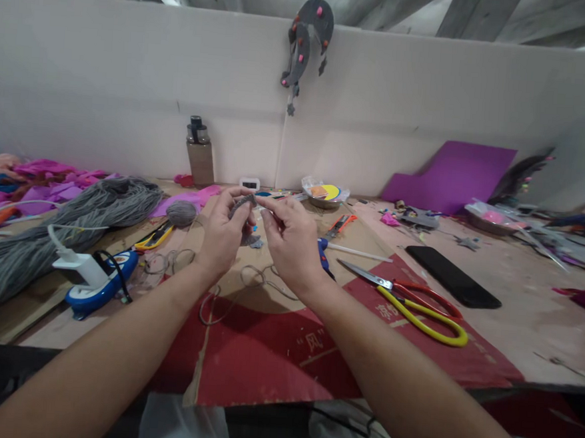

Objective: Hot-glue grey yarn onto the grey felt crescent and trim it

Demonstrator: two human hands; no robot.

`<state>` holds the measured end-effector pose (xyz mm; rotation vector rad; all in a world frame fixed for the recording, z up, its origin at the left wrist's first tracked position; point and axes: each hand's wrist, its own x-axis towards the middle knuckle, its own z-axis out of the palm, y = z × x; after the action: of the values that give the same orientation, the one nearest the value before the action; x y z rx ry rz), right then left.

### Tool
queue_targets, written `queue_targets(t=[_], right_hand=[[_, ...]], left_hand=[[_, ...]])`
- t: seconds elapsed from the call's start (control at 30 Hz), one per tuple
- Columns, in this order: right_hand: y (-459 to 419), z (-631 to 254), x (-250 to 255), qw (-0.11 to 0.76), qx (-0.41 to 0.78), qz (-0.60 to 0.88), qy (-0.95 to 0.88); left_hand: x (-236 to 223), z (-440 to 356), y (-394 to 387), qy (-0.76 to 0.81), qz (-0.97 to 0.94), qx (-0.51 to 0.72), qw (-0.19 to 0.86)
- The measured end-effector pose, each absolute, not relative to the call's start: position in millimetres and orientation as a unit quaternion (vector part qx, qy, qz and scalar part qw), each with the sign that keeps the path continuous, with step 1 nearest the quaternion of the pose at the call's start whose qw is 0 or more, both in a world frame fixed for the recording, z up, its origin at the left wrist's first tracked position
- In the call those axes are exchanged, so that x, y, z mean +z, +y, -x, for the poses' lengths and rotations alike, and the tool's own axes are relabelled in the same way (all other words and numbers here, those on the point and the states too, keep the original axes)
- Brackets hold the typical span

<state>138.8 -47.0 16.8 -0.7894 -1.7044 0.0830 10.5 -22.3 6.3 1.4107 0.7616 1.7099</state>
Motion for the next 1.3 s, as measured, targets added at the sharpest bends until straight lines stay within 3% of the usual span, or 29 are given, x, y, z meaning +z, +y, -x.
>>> queue_targets(t=[0.23, 0.63, 1.3], right_hand=[[-47, -140, 13, 0.560, -0.025, 0.342, -0.754], [-51, -143, 13, 0.520, -0.057, 0.364, -0.771], [-50, -150, 9, 0.493, -0.108, 0.346, -0.791]], left_hand=[[11, -15, -28, 0.277, -0.536, 0.679, 0.419], [7, -12, -23, 0.284, -0.568, 0.671, 0.384], [21, -15, -32, 0.232, -0.508, 0.691, 0.459]])
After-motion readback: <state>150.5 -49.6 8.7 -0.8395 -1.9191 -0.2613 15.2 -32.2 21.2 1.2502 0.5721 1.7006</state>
